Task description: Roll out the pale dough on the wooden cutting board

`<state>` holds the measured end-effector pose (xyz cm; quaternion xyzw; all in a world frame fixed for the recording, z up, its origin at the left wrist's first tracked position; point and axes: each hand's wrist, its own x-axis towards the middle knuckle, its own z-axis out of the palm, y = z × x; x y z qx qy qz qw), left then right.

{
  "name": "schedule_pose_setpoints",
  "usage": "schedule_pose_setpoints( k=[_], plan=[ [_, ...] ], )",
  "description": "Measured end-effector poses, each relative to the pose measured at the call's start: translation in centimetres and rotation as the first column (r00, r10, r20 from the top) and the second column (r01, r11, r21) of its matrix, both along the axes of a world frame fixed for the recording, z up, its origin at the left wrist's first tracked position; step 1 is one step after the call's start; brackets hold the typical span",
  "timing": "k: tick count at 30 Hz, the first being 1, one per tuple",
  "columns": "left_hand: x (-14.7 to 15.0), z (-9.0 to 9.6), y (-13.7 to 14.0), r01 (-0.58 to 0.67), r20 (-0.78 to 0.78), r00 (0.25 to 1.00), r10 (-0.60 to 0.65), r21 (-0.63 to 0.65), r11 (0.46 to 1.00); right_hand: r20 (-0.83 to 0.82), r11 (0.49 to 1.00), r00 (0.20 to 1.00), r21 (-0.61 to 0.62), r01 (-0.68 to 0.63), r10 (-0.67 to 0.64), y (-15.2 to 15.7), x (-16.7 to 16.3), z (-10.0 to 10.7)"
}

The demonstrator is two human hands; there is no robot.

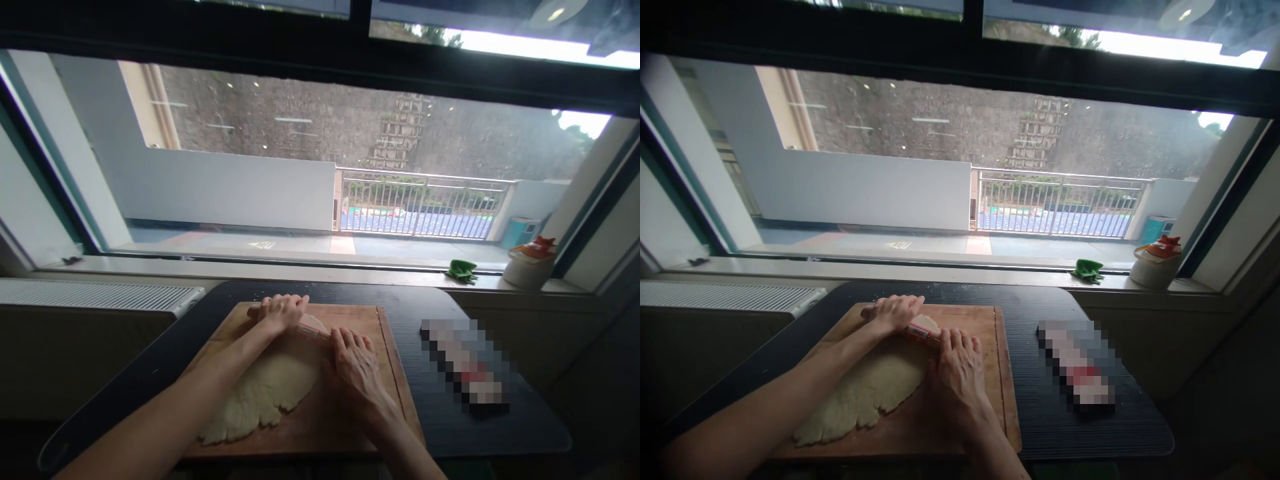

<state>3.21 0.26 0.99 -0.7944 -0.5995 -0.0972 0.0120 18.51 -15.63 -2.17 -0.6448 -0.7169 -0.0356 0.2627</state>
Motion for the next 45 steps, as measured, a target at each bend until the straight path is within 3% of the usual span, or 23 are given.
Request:
schedule_pose_setpoints(
  k=[4,13,18,25,29,32,39,45],
  plan=[
    [-0.4,0.0,-0.7,0.029,-0.009,1.0,-0.028,0.02,0.999,-0.016,1.0,1.0,-0.007,-0.006,0.006,-0.3,0.1,0.5],
    [3.6,0.0,5.6,-0.031,0.006,0.999,0.032,-0.095,0.995,-0.014,0.997,1.0,-0.072,0.019,-0.02,2.1,2.1,1.5],
    [5.2,-0.3,7.1,-0.005,-0.01,1.0,0.004,-0.094,0.996,-0.016,0.995,1.0,-0.101,0.018,-0.02,2.4,2.5,1.6],
    [1.8,-0.3,3.5,-0.053,-0.009,0.999,0.052,-0.048,0.997,-0.013,0.998,1.0,-0.068,-0.015,0.015,0.5,0.5,1.3],
    [-0.8,-0.7,0.7,-0.013,0.021,1.0,0.012,0.049,0.999,0.012,0.999,0.999,-0.021,-0.034,0.034,-0.6,-0.5,0.6],
    [-1.3,-0.9,0.3,-0.002,0.038,0.999,0.0,0.06,0.998,0.021,0.999,0.999,-0.017,-0.031,0.032,-0.6,-0.4,0.2],
    [2.6,-0.3,4.4,-0.089,0.03,0.995,0.091,-0.076,0.993,0.03,0.995,0.999,-0.098,0.028,-0.025,1.4,1.9,0.8],
    [5.5,-0.6,6.9,-0.008,0.028,1.0,0.01,-0.057,0.998,0.046,0.99,0.998,-0.129,0.049,-0.044,2.1,3.2,1.1]
  ],
)
